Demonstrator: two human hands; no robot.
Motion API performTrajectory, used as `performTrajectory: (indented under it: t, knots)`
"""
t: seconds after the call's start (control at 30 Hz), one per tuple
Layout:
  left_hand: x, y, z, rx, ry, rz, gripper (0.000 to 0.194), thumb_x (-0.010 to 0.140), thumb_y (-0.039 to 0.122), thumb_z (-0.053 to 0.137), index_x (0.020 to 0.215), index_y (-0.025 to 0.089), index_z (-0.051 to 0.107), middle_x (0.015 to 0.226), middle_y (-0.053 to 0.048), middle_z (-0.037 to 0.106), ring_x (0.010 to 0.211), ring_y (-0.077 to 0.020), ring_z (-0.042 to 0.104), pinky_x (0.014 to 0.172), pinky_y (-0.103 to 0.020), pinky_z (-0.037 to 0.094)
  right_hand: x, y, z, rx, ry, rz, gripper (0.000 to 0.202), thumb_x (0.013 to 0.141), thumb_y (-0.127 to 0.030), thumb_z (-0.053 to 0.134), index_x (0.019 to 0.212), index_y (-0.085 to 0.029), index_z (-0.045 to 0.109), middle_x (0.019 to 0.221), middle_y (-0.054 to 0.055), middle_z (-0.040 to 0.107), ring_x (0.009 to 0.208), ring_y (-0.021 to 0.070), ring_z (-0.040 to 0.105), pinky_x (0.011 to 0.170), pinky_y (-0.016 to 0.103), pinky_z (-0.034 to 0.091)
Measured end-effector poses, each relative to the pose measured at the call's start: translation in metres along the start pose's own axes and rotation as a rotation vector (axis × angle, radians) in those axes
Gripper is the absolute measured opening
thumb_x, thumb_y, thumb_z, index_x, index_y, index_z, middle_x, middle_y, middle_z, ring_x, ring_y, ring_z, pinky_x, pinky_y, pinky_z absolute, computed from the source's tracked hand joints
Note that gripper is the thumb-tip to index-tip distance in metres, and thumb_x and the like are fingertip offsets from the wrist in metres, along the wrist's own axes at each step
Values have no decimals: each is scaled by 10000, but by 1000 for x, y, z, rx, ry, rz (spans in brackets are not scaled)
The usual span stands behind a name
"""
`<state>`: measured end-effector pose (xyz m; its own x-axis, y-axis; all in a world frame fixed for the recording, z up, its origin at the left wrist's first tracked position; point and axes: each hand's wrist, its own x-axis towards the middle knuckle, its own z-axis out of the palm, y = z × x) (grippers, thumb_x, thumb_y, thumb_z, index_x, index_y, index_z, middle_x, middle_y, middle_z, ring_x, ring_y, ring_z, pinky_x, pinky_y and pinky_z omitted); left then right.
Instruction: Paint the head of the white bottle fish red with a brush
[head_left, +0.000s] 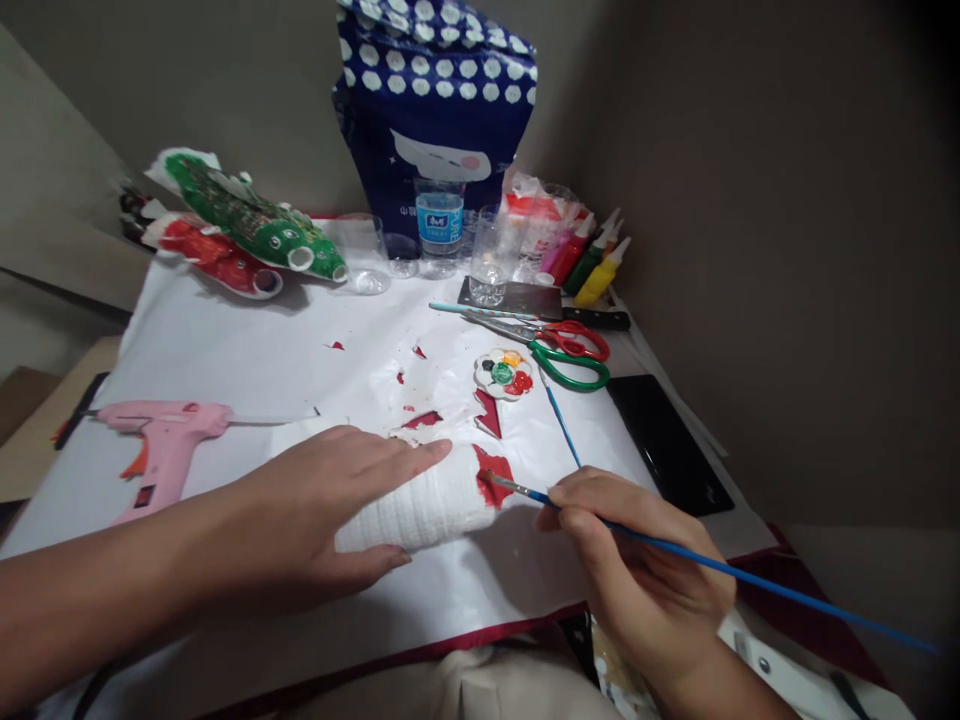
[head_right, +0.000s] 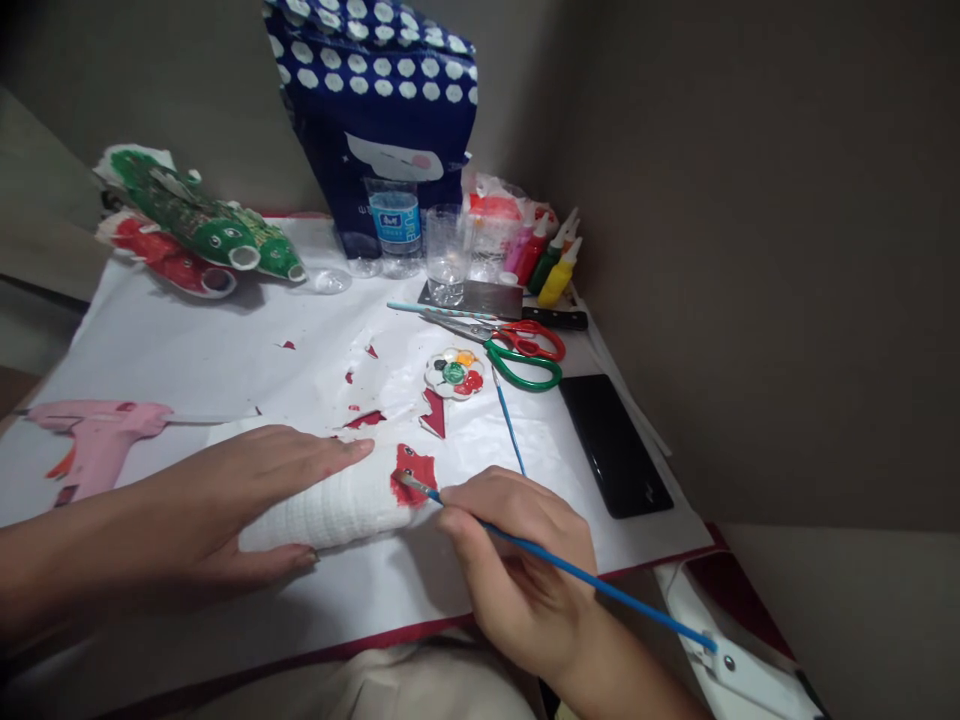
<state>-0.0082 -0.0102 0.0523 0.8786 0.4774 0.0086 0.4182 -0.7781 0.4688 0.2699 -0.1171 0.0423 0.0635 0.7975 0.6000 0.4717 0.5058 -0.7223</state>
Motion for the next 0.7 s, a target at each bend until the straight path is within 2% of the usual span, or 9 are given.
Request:
performTrajectory:
  t: [0.13, 0.33, 0.53, 0.7]
  knots:
    - [0, 0, -1, 1, -8, -5, 820, 917, 368, 674, 1624, 375, 257, 1472, -68, 626, 1296, -291, 619, 1076, -405, 455, 3, -2, -2, 12, -68, -35, 249, 882, -4, 611, 945, -232, 686, 721, -5, 720, 649, 175, 710, 617, 332, 610]
    - [2, -3, -5, 19, -30, 29, 852, 912, 378, 695, 1637, 361, 250, 1480, -73, 628, 1294, -293, 635, 1067, -391, 486, 3, -3, -4, 27, -48, -71, 227, 894, -29, 607, 976, -227, 685, 731, 12, 721, 627, 178, 692, 622, 357, 619]
    - [1, -3, -3, -1, -12, 16, 825, 918, 375, 684, 1630, 370, 269, 1476, -65, 631, 1294, -293, 632, 1071, -400, 484, 10, -6, -6, 33, -160, -64, 233, 877, -3, 560, 903, -214, 657, 662, 0, 668, 581, 159, 652, 559, 323, 580]
    - [0, -4, 0, -9, 6, 9, 838, 918, 385, 686, 1632, 386, 249, 1485, -63, 621, 1304, -302, 618, 1073, -420, 475, 11, -5, -6, 65, -132, -151, 284, 842, 17, 576, 1007, -194, 669, 724, 19, 701, 602, 161, 658, 557, 318, 577]
